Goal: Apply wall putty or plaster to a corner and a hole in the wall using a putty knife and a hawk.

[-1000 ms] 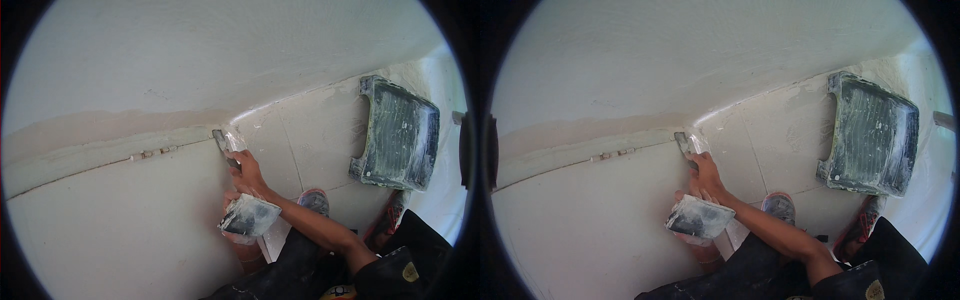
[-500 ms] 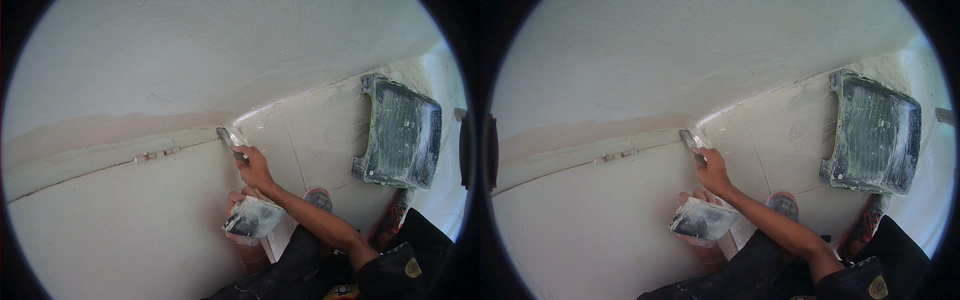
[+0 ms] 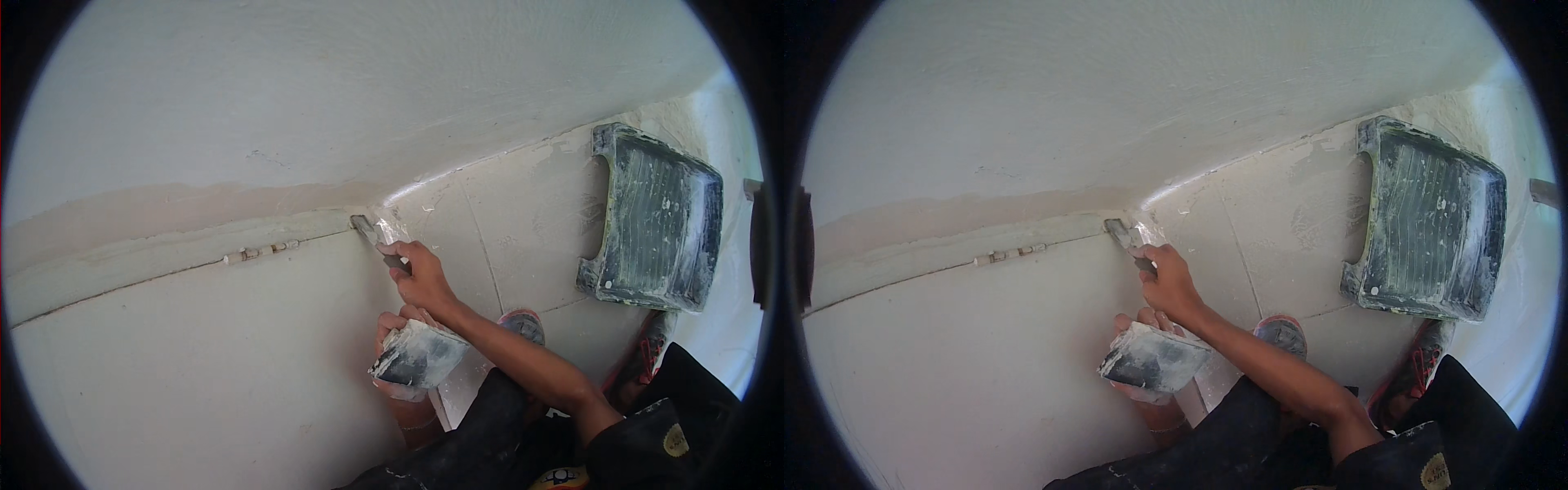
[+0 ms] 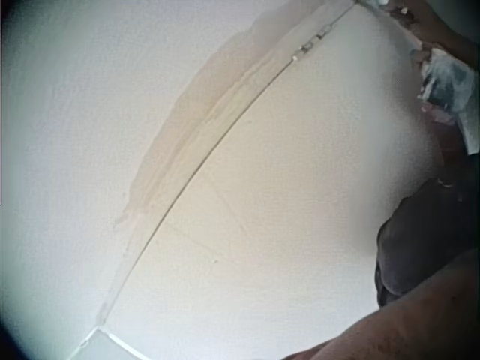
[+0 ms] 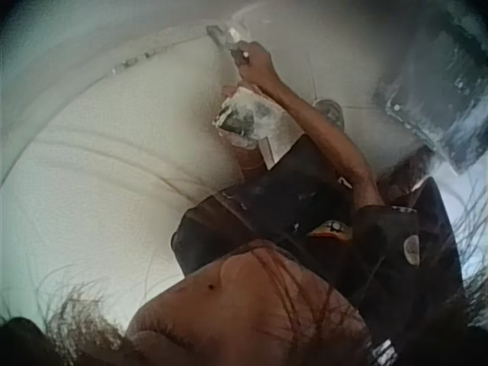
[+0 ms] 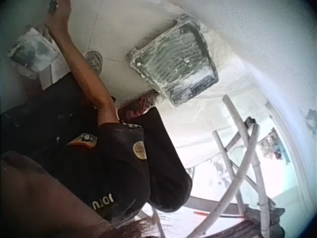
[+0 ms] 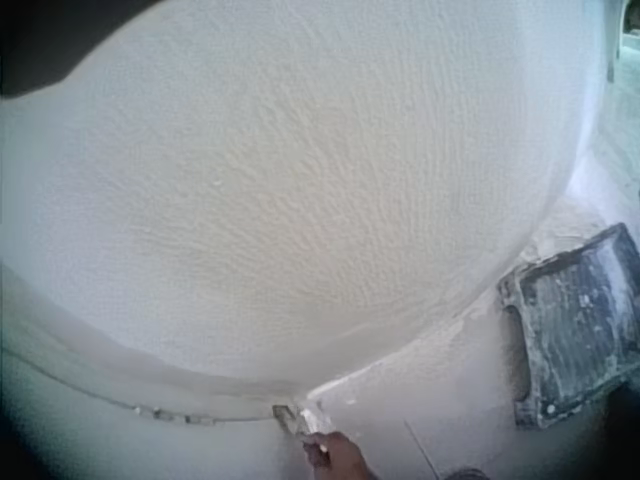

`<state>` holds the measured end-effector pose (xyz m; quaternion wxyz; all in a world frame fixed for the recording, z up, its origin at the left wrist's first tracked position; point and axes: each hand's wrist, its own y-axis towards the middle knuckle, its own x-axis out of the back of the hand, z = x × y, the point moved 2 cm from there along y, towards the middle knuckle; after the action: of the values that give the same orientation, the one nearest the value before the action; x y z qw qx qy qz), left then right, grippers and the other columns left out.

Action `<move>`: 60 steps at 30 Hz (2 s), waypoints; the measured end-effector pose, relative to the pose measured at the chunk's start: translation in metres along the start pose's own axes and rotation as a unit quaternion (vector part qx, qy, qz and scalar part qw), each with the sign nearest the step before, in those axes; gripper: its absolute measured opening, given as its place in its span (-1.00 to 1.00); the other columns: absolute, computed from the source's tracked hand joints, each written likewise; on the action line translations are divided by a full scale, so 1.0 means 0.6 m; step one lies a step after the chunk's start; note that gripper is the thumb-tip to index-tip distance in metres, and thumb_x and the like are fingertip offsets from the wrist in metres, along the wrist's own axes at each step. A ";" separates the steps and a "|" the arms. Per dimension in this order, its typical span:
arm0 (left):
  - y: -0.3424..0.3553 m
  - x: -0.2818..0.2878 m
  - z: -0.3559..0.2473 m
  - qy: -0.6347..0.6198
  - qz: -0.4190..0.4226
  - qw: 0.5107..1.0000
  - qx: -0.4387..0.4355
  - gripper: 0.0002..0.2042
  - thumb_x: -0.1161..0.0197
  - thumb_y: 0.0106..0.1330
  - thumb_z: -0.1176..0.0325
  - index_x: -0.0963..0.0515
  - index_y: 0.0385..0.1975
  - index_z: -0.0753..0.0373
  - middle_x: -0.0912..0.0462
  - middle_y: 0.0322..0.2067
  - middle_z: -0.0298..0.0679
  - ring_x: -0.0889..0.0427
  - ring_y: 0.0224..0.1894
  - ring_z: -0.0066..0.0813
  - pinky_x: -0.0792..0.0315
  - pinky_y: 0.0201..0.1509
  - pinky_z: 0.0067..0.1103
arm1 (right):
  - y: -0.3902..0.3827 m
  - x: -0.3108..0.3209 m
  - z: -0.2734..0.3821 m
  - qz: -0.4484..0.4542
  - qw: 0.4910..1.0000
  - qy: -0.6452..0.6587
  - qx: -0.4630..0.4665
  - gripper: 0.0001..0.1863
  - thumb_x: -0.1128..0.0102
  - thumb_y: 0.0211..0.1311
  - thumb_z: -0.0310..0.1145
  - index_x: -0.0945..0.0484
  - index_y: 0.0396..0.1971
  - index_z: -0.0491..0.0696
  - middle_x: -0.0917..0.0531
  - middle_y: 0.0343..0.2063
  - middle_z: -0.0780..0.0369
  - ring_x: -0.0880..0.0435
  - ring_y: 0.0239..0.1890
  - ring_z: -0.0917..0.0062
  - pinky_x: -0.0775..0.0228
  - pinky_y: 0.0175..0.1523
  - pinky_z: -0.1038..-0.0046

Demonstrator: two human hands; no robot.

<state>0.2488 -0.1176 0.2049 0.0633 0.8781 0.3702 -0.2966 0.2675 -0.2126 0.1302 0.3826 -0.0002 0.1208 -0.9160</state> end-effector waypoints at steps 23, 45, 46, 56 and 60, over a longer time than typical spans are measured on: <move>-0.004 -0.007 -0.011 -0.056 0.011 0.997 0.042 -0.32 -0.49 -0.12 -0.20 -0.27 -0.19 0.07 -0.32 -0.28 -0.26 -0.35 -0.21 -0.36 -0.42 -0.13 -0.40 | 0.006 0.038 -0.009 0.013 0.999 0.023 -0.029 -0.58 -0.05 0.02 -0.62 -0.57 -0.05 -0.06 -0.52 -0.30 0.00 -0.56 -0.26 0.15 -0.41 -0.08 0.29; -0.005 -0.005 -0.011 -0.016 0.019 0.999 0.036 -0.26 -0.43 -0.12 -0.30 -0.28 -0.16 0.13 -0.32 -0.29 -0.23 -0.38 -0.21 -0.36 -0.45 -0.17 -0.42 | 0.005 0.028 -0.012 0.062 0.995 -0.072 0.009 -0.55 -0.05 0.06 -0.67 -0.56 -0.01 -0.05 -0.52 -0.30 0.02 -0.58 -0.25 0.23 -0.39 -0.08 0.35; -0.005 -0.003 -0.009 -0.021 0.031 0.999 0.037 -0.25 -0.43 -0.12 -0.31 -0.28 -0.16 0.13 -0.32 -0.29 -0.23 -0.38 -0.21 -0.36 -0.45 -0.16 -0.42 | 0.005 0.038 -0.010 0.077 0.994 -0.079 -0.007 -0.55 -0.04 0.05 -0.67 -0.56 -0.01 -0.06 -0.52 -0.30 0.02 -0.57 -0.25 0.22 -0.39 -0.07 0.34; -0.009 -0.002 -0.003 0.005 0.021 0.999 0.037 -0.24 -0.40 -0.13 -0.35 -0.26 -0.16 0.12 -0.31 -0.30 -0.24 -0.37 -0.22 -0.37 -0.46 -0.17 -0.44 | 0.001 0.014 -0.024 0.026 0.995 -0.086 0.032 -0.53 -0.02 0.06 -0.68 -0.55 0.01 -0.05 -0.51 -0.28 0.00 -0.56 -0.21 0.17 -0.40 -0.12 0.32; -0.005 -0.012 -0.006 -0.006 0.007 0.999 0.036 -0.23 -0.42 -0.14 -0.34 -0.25 -0.16 0.12 -0.30 -0.31 -0.24 -0.37 -0.23 -0.38 -0.46 -0.18 -0.45 | -0.014 0.048 -0.019 0.067 0.992 -0.101 0.030 -0.55 0.01 0.12 -0.67 -0.54 0.03 -0.03 -0.54 -0.30 0.08 -0.57 -0.30 0.30 -0.42 -0.20 0.38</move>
<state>0.2445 -0.1185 0.2123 0.0358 0.8804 0.3527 -0.3149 0.2402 -0.2244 0.1183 0.4534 -0.0732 0.0542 -0.8866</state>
